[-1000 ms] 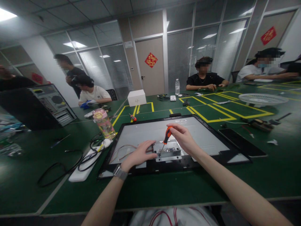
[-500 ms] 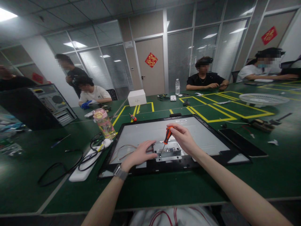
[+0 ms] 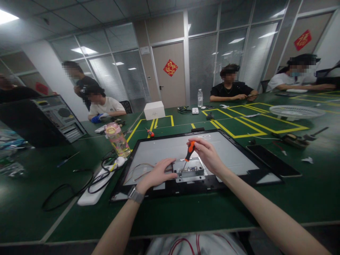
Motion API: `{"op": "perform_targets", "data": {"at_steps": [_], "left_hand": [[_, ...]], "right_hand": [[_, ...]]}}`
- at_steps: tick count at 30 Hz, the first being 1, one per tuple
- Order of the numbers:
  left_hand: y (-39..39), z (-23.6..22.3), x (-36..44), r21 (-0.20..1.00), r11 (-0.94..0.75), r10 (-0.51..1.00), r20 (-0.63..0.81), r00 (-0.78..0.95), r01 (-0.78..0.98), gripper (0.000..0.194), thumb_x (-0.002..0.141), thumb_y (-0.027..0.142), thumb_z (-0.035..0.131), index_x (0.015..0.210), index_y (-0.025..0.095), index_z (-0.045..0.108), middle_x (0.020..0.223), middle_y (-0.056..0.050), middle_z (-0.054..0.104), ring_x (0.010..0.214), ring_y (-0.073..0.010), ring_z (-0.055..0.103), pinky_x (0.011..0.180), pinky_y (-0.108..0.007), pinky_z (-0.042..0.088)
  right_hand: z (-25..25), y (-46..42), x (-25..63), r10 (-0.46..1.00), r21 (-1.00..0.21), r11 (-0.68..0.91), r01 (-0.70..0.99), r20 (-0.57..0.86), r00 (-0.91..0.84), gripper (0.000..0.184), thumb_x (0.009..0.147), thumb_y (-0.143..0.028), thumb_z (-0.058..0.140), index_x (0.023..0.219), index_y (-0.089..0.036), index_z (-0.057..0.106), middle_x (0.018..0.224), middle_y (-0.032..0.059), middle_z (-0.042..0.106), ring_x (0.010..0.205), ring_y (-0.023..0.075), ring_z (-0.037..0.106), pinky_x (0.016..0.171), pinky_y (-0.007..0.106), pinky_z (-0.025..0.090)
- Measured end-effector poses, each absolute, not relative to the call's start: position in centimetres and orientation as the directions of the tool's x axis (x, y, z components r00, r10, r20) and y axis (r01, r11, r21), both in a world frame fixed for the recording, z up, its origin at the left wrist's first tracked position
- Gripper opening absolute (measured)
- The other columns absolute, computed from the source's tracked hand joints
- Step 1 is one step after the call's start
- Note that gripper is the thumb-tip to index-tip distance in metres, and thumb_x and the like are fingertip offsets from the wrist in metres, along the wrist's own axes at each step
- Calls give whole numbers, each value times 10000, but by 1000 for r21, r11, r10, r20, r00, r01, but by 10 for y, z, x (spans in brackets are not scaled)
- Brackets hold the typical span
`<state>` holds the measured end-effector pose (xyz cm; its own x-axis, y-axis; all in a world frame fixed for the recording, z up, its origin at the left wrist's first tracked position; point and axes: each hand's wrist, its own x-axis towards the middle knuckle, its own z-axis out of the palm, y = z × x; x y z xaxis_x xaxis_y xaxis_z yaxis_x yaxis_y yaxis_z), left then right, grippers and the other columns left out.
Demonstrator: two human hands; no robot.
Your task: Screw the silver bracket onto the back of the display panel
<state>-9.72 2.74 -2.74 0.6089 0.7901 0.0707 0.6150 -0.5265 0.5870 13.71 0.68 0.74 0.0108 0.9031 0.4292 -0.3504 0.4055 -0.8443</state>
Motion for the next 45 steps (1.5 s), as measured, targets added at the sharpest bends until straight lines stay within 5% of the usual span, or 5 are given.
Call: {"op": "perform_targets", "data": {"at_steps": [9, 20, 35, 45], "left_hand": [[27, -28, -97, 589, -527, 790, 76, 608, 612, 663, 794, 503, 635, 1376, 262, 429, 1444, -49, 424, 1328, -267, 374, 1129, -389, 260], [30, -32, -100, 573, -543, 781, 76, 620, 614, 680, 801, 537, 612, 1388, 260, 411, 1446, -55, 417, 1324, -261, 373, 1125, -396, 264], [29, -31, -98, 583, -541, 782, 83, 618, 606, 671, 800, 516, 623, 1384, 254, 417, 1444, -54, 418, 1323, -256, 377, 1126, -380, 262], [29, -30, -98, 580, -534, 786, 74, 613, 615, 671, 803, 496, 629, 1387, 246, 414, 1446, -58, 417, 1329, -258, 365, 1126, -383, 256]], "right_hand": [[-2, 11, 138, 894, -860, 443, -253, 446, 46, 180, 765, -384, 693, 908, -278, 724, 785, 0, 667, 767, 174, 597, 801, 345, 455], [8, 7, 136, 906, -829, 387, -403, 423, 2, 176, 770, -381, 673, 899, -264, 697, 908, 27, 693, 954, 214, 615, 927, 394, 421], [0, 9, 139, 889, -857, 447, -258, 456, 25, 246, 814, -408, 644, 1007, -269, 708, 866, 21, 699, 840, 187, 622, 883, 380, 432], [1, 9, 136, 888, -847, 434, -306, 460, -12, 153, 752, -368, 712, 871, -273, 724, 798, -5, 682, 747, 157, 616, 780, 335, 459]]}}
